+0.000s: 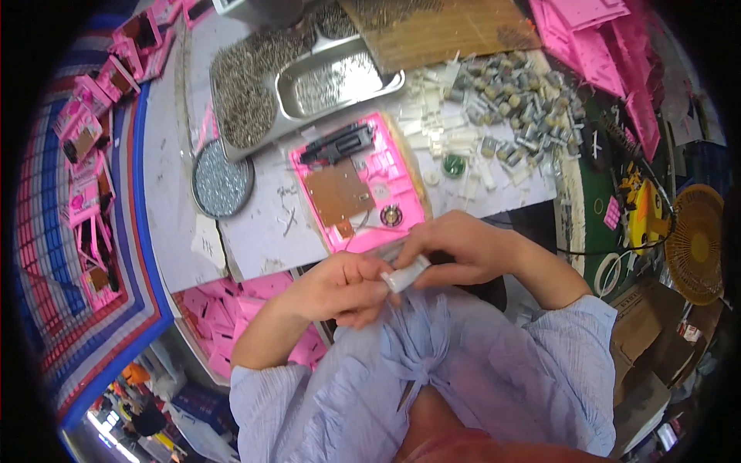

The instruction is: Soldering internal wiring and components into a pink toy housing and securing the back panel with an electric screwdriver.

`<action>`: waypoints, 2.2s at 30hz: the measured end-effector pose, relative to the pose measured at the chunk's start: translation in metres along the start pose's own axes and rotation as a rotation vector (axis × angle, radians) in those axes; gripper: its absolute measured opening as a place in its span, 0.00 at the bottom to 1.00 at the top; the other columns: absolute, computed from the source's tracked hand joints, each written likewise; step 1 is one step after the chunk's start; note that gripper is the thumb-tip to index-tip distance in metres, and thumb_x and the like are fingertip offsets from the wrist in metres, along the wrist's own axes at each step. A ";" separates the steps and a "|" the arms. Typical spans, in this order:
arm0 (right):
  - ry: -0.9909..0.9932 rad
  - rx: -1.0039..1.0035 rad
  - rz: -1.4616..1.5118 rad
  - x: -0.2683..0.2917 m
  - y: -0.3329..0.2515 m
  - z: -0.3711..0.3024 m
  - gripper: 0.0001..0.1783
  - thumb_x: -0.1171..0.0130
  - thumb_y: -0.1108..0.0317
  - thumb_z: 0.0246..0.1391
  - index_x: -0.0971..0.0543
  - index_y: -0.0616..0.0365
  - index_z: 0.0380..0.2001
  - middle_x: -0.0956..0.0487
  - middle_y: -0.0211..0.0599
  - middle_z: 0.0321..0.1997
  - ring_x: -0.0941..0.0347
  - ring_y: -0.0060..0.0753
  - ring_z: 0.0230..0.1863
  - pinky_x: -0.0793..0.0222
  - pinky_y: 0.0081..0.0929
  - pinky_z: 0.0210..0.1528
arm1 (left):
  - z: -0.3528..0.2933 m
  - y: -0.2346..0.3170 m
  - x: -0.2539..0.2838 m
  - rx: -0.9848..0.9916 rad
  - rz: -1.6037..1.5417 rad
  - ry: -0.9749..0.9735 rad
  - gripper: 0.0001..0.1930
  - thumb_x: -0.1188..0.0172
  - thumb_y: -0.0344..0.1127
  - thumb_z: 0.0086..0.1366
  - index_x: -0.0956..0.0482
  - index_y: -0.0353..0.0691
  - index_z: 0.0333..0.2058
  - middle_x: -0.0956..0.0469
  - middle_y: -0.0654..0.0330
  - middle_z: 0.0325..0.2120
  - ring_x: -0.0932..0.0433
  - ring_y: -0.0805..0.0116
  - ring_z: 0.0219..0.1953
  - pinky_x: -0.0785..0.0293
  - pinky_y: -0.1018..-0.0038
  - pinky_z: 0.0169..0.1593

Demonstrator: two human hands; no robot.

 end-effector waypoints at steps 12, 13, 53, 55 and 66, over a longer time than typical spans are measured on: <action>0.592 0.037 0.800 0.039 0.036 -0.047 0.25 0.33 0.55 0.62 0.25 0.64 0.51 0.19 0.41 0.34 0.25 0.23 0.28 0.31 0.17 0.28 | 0.066 0.070 0.029 -0.639 1.915 0.680 0.10 0.29 0.30 0.53 0.16 0.40 0.36 0.23 0.56 0.29 0.20 0.55 0.31 0.23 0.62 0.34; 0.608 0.048 0.775 0.043 0.036 -0.050 0.25 0.33 0.55 0.62 0.25 0.64 0.51 0.19 0.40 0.34 0.25 0.23 0.27 0.31 0.17 0.28 | 0.069 0.069 0.028 -0.594 1.929 0.654 0.09 0.30 0.31 0.53 0.17 0.41 0.34 0.24 0.57 0.27 0.20 0.57 0.31 0.23 0.62 0.33; 0.278 0.205 -0.817 0.065 0.026 0.032 0.18 0.26 0.72 0.41 0.16 0.55 0.40 0.20 0.35 0.41 0.27 0.42 0.44 0.29 0.36 0.45 | 0.034 0.036 0.060 -0.901 1.280 1.133 0.03 0.35 0.26 0.64 0.18 0.37 0.36 0.18 0.56 0.28 0.18 0.60 0.28 0.24 0.69 0.32; 0.339 0.200 -0.783 0.058 0.037 0.027 0.15 0.27 0.69 0.44 0.15 0.52 0.39 0.20 0.33 0.41 0.27 0.41 0.45 0.30 0.37 0.47 | 0.036 0.036 0.062 -0.914 1.272 1.136 0.03 0.35 0.26 0.64 0.18 0.37 0.36 0.18 0.56 0.28 0.18 0.60 0.28 0.24 0.69 0.32; 0.351 0.002 -0.989 0.054 0.012 0.025 0.11 0.29 0.66 0.45 0.14 0.51 0.35 0.21 0.30 0.41 0.28 0.41 0.49 0.32 0.40 0.52 | 0.034 0.037 0.066 -0.848 1.317 1.089 0.03 0.35 0.25 0.63 0.19 0.36 0.35 0.18 0.56 0.29 0.18 0.59 0.28 0.23 0.69 0.34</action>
Point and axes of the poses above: each hand's wrist, its own z-axis towards the middle knuckle, its own x-axis out of the back of the hand, y = z × x, the point moved 4 cm from there along z, towards the middle knuckle
